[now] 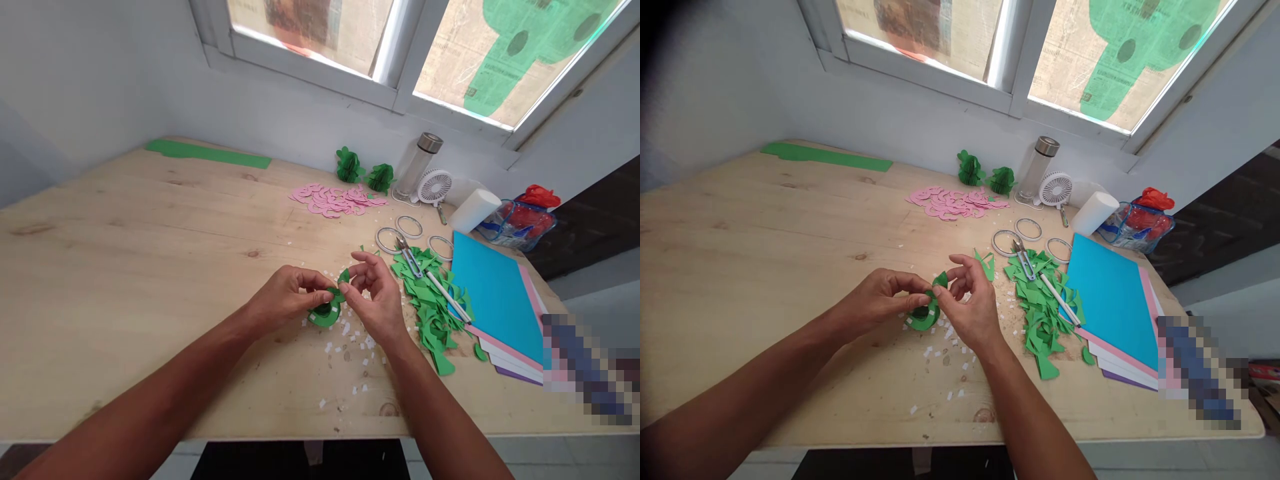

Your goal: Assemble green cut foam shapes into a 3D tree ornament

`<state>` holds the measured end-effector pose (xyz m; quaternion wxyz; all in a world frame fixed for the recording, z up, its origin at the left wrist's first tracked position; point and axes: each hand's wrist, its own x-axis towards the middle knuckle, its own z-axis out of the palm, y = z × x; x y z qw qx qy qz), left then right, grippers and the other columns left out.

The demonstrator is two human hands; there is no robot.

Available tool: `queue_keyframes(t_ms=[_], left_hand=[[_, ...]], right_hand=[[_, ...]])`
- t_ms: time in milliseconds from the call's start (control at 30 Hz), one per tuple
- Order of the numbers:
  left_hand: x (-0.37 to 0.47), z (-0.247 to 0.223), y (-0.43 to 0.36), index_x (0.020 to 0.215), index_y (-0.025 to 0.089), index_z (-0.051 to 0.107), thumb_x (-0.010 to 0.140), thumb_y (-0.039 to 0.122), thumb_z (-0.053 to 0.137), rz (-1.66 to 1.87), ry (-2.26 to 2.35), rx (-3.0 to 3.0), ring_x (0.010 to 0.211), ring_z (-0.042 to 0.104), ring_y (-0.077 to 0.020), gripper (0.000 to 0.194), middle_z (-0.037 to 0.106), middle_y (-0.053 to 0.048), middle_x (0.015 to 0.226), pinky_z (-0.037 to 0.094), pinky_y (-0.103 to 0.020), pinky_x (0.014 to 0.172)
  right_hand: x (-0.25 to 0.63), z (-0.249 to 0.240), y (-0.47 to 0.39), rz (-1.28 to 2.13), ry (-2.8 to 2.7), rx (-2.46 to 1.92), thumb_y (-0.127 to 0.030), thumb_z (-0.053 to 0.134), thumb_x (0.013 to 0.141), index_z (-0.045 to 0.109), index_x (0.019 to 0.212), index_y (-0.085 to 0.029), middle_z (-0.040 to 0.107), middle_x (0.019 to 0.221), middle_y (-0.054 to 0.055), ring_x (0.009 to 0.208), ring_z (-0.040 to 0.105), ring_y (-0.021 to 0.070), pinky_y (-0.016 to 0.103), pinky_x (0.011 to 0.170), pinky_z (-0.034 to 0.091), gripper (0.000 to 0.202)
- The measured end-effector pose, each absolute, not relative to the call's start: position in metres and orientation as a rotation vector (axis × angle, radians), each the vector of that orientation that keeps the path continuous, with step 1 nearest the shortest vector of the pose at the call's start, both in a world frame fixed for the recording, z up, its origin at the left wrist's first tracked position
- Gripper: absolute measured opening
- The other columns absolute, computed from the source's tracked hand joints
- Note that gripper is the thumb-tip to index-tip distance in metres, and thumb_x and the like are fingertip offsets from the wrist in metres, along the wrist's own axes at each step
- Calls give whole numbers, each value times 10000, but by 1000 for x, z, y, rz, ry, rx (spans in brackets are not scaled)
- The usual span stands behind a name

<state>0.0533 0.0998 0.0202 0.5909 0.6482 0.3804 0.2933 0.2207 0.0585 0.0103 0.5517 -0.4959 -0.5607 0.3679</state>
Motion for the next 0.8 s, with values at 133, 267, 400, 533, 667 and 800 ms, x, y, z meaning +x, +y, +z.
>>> queue_keyframes(t_ms=[133,267,400,533,667,800], left_hand=[[51,21,101,754,153,730,673,387,715,662,808,1402,626,599,-148,248,700,-44,701,477,-240,566],[50,22,104,702,154,719,659,367,742,671,778,1340,625,596,-137,218,686,-27,668,486,-247,619],[50,21,105,727,152,724,648,349,763,719,767,1304,655,611,-148,216,697,-33,694,494,-267,659],[50,19,105,771,163,730,661,335,764,786,779,1285,671,613,-141,207,710,-25,724,490,-256,675],[51,19,105,772,176,728,678,330,757,860,818,1273,672,608,-134,183,711,-8,727,488,-248,688],[53,18,105,749,168,719,677,330,760,928,825,1276,683,605,-145,181,704,-11,719,485,-261,699]], right_hand=[[222,10,58,917,-1285,-1119,-263,649,760,542,1103,-251,620,850,9,676,559,125,264,610,450,359],[224,10,57,856,-1273,-1117,-259,592,814,588,1050,-235,638,870,31,753,590,148,274,652,463,237],[225,15,52,616,-1379,-1148,-217,559,836,618,1020,-241,645,893,41,771,589,161,300,687,472,195],[222,19,47,293,-1588,-1132,-170,513,850,624,1081,-262,635,937,58,845,584,195,363,764,482,272],[218,15,45,87,-1756,-1111,-159,520,839,593,1179,-268,612,1044,88,948,569,232,422,831,479,365],[216,14,45,-16,-1824,-1110,-144,531,827,581,1207,-249,583,1090,109,979,541,246,426,811,485,398]])
